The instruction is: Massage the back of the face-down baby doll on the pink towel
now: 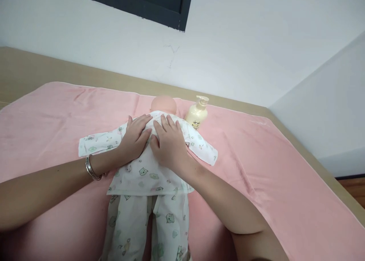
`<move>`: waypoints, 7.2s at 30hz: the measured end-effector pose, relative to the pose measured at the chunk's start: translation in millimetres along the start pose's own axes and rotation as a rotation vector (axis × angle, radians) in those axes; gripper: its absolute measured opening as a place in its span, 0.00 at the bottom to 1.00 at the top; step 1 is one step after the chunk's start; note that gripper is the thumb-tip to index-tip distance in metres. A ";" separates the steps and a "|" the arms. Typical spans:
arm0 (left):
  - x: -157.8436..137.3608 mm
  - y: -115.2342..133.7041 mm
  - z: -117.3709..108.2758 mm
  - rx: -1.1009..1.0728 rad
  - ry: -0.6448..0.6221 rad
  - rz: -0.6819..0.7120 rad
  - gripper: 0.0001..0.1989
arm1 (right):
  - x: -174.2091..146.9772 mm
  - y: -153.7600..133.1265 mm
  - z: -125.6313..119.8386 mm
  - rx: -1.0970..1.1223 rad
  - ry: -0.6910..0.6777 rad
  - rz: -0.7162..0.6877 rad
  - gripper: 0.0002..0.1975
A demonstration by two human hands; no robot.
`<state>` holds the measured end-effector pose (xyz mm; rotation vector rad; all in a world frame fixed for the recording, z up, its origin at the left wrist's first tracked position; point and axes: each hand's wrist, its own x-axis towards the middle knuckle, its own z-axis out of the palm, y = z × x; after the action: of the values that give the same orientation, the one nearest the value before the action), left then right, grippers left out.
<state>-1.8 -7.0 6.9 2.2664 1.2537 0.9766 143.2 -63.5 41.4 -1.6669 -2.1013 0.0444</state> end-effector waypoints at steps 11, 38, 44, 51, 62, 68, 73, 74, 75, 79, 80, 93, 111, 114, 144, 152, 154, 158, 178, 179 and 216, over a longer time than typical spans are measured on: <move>-0.2 0.5 0.4 -0.038 0.004 -0.005 0.24 | 0.4 1.8 1.5 0.009 0.024 0.003 0.26; 1.9 -2.5 2.8 -0.027 0.038 0.054 0.25 | 0.3 4.5 2.4 0.020 0.031 0.007 0.25; 1.6 -6.2 4.2 -0.029 0.067 0.096 0.24 | 0.2 4.6 2.4 0.022 0.032 0.007 0.25; 2.3 -6.3 5.2 -0.034 0.093 0.121 0.25 | 0.3 5.5 3.0 0.023 0.040 -0.010 0.25; 2.8 -7.2 5.5 -0.047 0.104 0.127 0.23 | -0.4 6.3 5.3 0.035 0.078 -0.031 0.24; 2.4 -5.3 4.0 -0.056 0.091 0.117 0.24 | -0.5 5.5 4.9 0.024 0.075 -0.026 0.24; 2.1 -5.1 4.6 -0.039 0.085 0.104 0.23 | -1.1 6.2 4.9 0.021 0.079 -0.026 0.24; 2.2 -5.1 4.9 -0.037 0.085 0.102 0.23 | -1.1 6.4 4.9 0.021 0.079 -0.030 0.24; 2.3 -5.2 5.2 -0.037 0.086 0.101 0.24 | -1.2 6.7 4.9 0.021 0.079 -0.033 0.24; 2.8 -5.4 5.8 -0.040 0.089 0.111 0.24 | -0.8 7.0 4.5 0.018 0.086 -0.031 0.25; 2.8 -5.4 5.8 -0.040 0.089 0.110 0.24 | -0.6 6.9 4.3 0.018 0.086 -0.030 0.25; 3.3 -6.0 6.0 -0.052 0.087 0.107 0.25 | -0.8 5.8 3.3 0.015 0.083 -0.026 0.25; 2.3 -4.1 4.8 -0.046 0.082 0.101 0.22 | -0.9 7.5 3.4 0.041 0.090 -0.017 0.22; 2.2 -3.4 4.4 -0.050 0.079 0.099 0.22 | -0.6 7.3 3.0 0.030 0.075 -0.014 0.23; 3.0 -2.4 5.3 -0.075 0.084 0.094 0.19 | 1.4 15.6 0.9 0.023 0.013 -0.021 0.22; 3.5 -1.4 3.5 -0.073 0.075 0.100 0.22 | 0.7 14.1 0.1 0.006 0.051 -0.028 0.21; 3.6 -1.8 3.6 -0.091 0.080 0.103 0.21 | 1.0 12.6 -0.7 -0.006 0.049 -0.008 0.22; 4.2 -1.6 4.1 -0.120 0.085 0.101 0.19 | 2.0 12.8 -1.2 -0.003 0.040 -0.022 0.21; 9.6 -11.8 9.8 -0.143 0.117 0.129 0.20 | 5.1 28.3 7.3 0.076 0.058 -0.075 0.20; 9.9 -12.4 10.1 -0.145 0.118 0.134 0.20 | 5.2 29.3 7.9 0.076 0.064 -0.081 0.19; 11.5 -13.0 10.9 -0.136 0.105 0.130 0.18 | 4.5 13.8 -1.7 -0.005 0.018 0.018 0.26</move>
<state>2.6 9.8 -4.1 2.2383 1.0563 1.2032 155.7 -56.0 40.2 -1.6834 -2.0749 0.0306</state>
